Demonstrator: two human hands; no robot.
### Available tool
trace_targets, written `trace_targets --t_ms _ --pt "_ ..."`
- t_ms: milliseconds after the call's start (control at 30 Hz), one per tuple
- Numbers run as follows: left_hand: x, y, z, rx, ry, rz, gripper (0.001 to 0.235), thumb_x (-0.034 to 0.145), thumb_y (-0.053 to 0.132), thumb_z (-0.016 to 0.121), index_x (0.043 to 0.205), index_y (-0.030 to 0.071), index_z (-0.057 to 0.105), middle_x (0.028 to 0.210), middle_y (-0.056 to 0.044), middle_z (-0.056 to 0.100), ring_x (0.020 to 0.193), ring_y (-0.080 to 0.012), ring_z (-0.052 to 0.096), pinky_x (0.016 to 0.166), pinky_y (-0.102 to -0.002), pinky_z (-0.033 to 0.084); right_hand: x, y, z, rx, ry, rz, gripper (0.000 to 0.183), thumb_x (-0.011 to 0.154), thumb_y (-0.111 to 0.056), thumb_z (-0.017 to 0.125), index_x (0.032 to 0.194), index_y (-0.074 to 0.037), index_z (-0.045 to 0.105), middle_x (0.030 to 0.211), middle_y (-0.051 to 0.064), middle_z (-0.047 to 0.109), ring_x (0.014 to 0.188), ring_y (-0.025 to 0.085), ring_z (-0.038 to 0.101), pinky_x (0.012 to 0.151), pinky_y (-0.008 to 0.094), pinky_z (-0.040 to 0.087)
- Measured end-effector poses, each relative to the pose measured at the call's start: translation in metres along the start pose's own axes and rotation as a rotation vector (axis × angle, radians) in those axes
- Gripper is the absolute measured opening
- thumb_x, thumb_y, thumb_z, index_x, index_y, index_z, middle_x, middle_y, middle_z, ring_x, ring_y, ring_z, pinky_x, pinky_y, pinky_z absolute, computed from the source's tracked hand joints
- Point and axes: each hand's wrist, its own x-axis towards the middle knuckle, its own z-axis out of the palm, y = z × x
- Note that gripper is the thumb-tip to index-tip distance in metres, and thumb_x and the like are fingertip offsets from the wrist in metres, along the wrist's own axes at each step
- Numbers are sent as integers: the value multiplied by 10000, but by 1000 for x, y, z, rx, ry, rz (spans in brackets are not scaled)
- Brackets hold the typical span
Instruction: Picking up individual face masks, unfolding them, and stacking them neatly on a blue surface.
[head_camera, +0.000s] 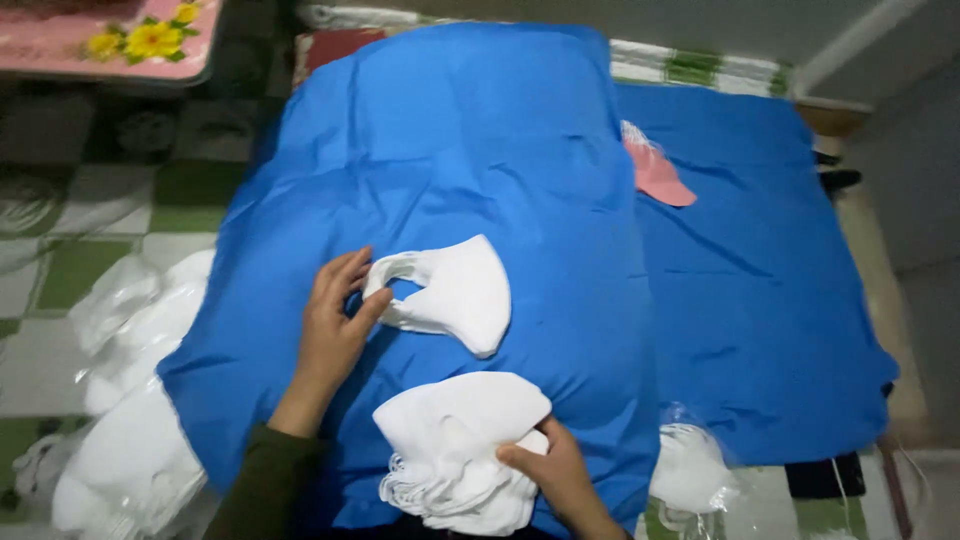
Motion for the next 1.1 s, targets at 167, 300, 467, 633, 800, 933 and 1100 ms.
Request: trace_targets --t_ms 167,300,467,633,800,933,1100 --pt "-30 23 3 121 144 159 526 891 184 757 1355 3 587 1407 -197 476 1241 -323 554 1055 -406 496 -4 19 -6 -226 31 65 620 720 -177 860 1291 -9 688 1140 163 813 976 240 779 887 330 612" --pt "-70 44 4 201 101 259 288 831 117 777 1110 62 727 1221 -111 605 1073 -247 580 932 -344 520 -32 -43 -15 -732 -58 81 632 764 -475 818 1303 -162 711 1120 23 858 921 134 811 858 250 601" --pt "-100 45 4 220 -41 261 243 840 143 753 1074 75 752 1124 -93 649 1033 -249 605 900 -375 493 -47 -77 -40 -911 162 -256 475 711 -420 876 1120 -200 774 918 -46 805 765 91 746 730 229 582" --pt "-105 45 12 289 -99 232 354 841 214 786 1169 93 729 1109 -89 648 1026 -245 603 919 -393 492 -42 -81 -20 -910 188 -732 441 766 -288 848 1165 -133 741 1099 42 726 909 173 721 799 302 590" --pt "-105 39 18 294 -166 244 299 845 212 789 1125 113 751 1033 -60 624 942 -222 578 871 -388 441 -35 -70 -3 -1039 149 -854 468 799 -280 818 1220 -109 706 1023 44 646 786 158 639 647 279 525" --pt "-106 37 21 283 -190 222 198 848 197 782 1031 124 760 979 -36 625 922 -200 571 876 -381 434 -31 -64 -5 -1075 161 -803 470 822 -301 804 1243 -119 698 947 36 618 750 153 603 628 285 498" --pt "-106 39 22 261 -236 198 206 869 175 760 1068 121 763 891 -13 595 877 -173 546 863 -369 400 -30 -61 -3 -1050 179 -884 398 826 -242 799 1194 -106 729 904 31 592 722 143 568 600 273 478"
